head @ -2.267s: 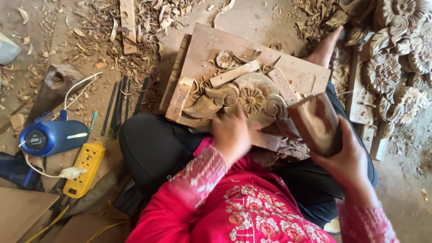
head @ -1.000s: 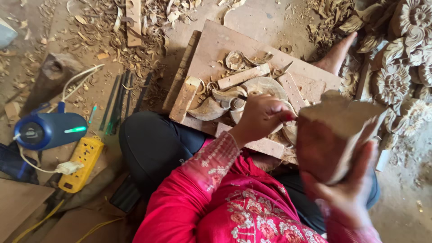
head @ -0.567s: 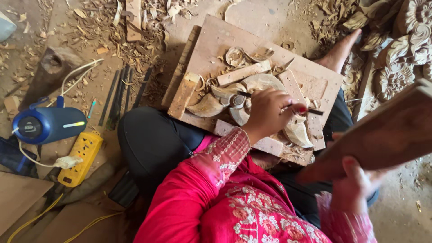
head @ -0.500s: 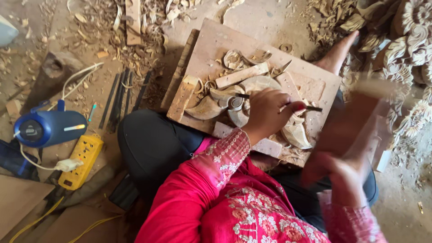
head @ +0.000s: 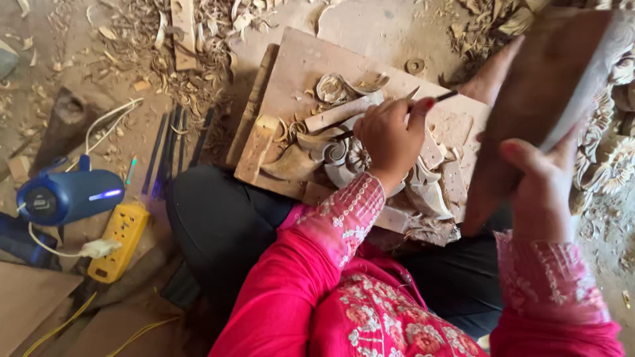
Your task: The person carves a floral design into a rectangular wooden board using a chisel and a wooden mallet. They repeatedly strike the chisel to shape the wood, creating intricate details and removing shavings.
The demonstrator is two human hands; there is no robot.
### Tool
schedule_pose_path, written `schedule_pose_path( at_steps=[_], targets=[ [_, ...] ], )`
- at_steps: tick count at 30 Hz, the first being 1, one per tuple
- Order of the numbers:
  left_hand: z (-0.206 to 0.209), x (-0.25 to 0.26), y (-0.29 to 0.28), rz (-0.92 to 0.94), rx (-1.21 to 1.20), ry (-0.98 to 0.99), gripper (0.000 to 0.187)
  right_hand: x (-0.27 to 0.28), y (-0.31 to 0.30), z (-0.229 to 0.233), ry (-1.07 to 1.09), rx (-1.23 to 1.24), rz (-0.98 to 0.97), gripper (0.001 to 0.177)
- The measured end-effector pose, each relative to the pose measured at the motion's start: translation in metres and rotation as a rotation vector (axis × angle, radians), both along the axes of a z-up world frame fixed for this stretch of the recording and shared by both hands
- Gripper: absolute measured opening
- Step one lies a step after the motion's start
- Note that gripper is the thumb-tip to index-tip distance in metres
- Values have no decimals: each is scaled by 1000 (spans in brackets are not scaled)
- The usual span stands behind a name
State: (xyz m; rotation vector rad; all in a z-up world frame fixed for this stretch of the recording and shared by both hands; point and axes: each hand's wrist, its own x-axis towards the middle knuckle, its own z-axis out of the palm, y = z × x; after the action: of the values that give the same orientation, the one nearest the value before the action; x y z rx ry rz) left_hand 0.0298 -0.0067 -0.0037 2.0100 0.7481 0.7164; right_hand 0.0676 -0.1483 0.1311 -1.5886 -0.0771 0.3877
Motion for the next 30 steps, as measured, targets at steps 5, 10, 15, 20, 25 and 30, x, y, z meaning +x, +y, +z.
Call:
schedule_pose_path(
  at_steps=[5,10,15,20,25,30],
  targets=[
    [-2,16,5,79,-16,23,33,39,6,7,-12,28,250,122],
    [-11,22,6,139,-1,51,23,67,19,0,-8,-256,292,119],
    [-19,20,6,140,-6,56,19,82,18,-11,-44,-60,341,112],
    [-22,23,9,123,2,112,19,94,14,-24,178,-38,348,109],
    [-21,24,12,172,114,241,19,92,22,-31,54,-438,484,107],
    [-16,-12,5,-96,124,156,9,39,11,-27,-34,62,298,102]
  ],
)
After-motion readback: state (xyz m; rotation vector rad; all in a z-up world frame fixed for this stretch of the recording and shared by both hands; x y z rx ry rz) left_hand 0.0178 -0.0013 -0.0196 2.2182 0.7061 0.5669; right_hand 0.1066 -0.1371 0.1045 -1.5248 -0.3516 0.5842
